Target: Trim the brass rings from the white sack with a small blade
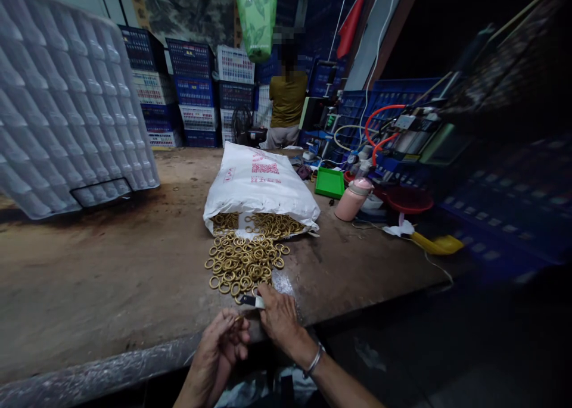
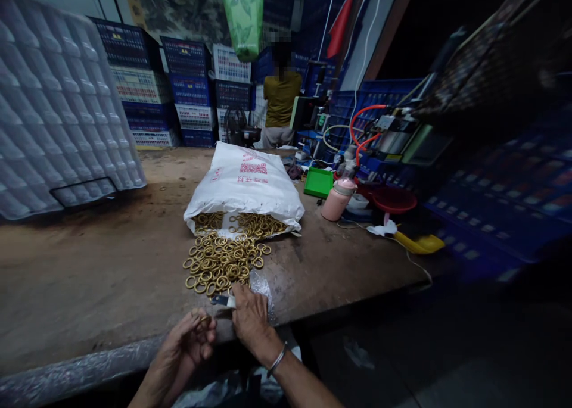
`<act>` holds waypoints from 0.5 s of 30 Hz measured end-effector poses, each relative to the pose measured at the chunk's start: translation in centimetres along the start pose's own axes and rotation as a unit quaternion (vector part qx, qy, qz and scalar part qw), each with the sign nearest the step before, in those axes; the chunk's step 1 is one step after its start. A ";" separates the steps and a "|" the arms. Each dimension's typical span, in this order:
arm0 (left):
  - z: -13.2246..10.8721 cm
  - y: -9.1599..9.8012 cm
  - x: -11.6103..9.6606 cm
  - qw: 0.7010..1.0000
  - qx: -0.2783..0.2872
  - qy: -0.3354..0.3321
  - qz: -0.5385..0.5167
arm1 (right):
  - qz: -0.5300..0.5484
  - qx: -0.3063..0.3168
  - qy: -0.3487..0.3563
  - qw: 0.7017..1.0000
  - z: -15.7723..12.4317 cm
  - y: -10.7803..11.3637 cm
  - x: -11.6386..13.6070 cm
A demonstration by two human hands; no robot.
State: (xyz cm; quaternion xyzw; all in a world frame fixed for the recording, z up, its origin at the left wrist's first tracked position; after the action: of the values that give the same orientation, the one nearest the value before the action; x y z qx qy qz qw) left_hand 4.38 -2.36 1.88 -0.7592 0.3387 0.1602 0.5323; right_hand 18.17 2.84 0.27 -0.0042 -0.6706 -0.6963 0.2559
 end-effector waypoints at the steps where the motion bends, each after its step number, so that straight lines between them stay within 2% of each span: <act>1: 0.0 0.1 -0.2 1.000 0.005 0.009 -0.017 | 0.000 0.009 -0.009 1.000 0.2 0.1 0.1; 5: 0.4 0.2 -0.5 0.998 -0.018 0.036 -0.057 | 0.033 0.019 -0.021 0.999 0.9 0.6 -0.1; 9: 1.1 0.2 -0.3 0.998 -0.052 -0.008 0.026 | 0.164 0.024 -0.048 0.985 1.5 1.4 -0.5; 12: 1.8 0.0 0.2 0.989 -0.061 -0.052 0.126 | 0.319 0.050 -0.042 0.946 1.8 2.1 -0.3; 15: 2.4 -0.1 0.4 0.978 -0.054 -0.076 0.185 | 0.423 0.090 -0.034 0.901 1.6 2.5 0.2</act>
State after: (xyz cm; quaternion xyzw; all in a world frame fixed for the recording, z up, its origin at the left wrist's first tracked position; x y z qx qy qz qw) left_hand 5.01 -0.30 0.81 -0.6964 0.4227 0.3317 0.4757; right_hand 18.35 4.38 2.86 -0.2879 -0.6734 -0.4590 0.5029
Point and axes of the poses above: each hand's wrist, its own z-axis towards the middle knuckle, its own y-axis out of the back of the hand, x = y × z, the point moved 1 cm from there along z, towards the middle knuckle, and after that the axes turned 1 degree about -z, right-handed, at the moved point
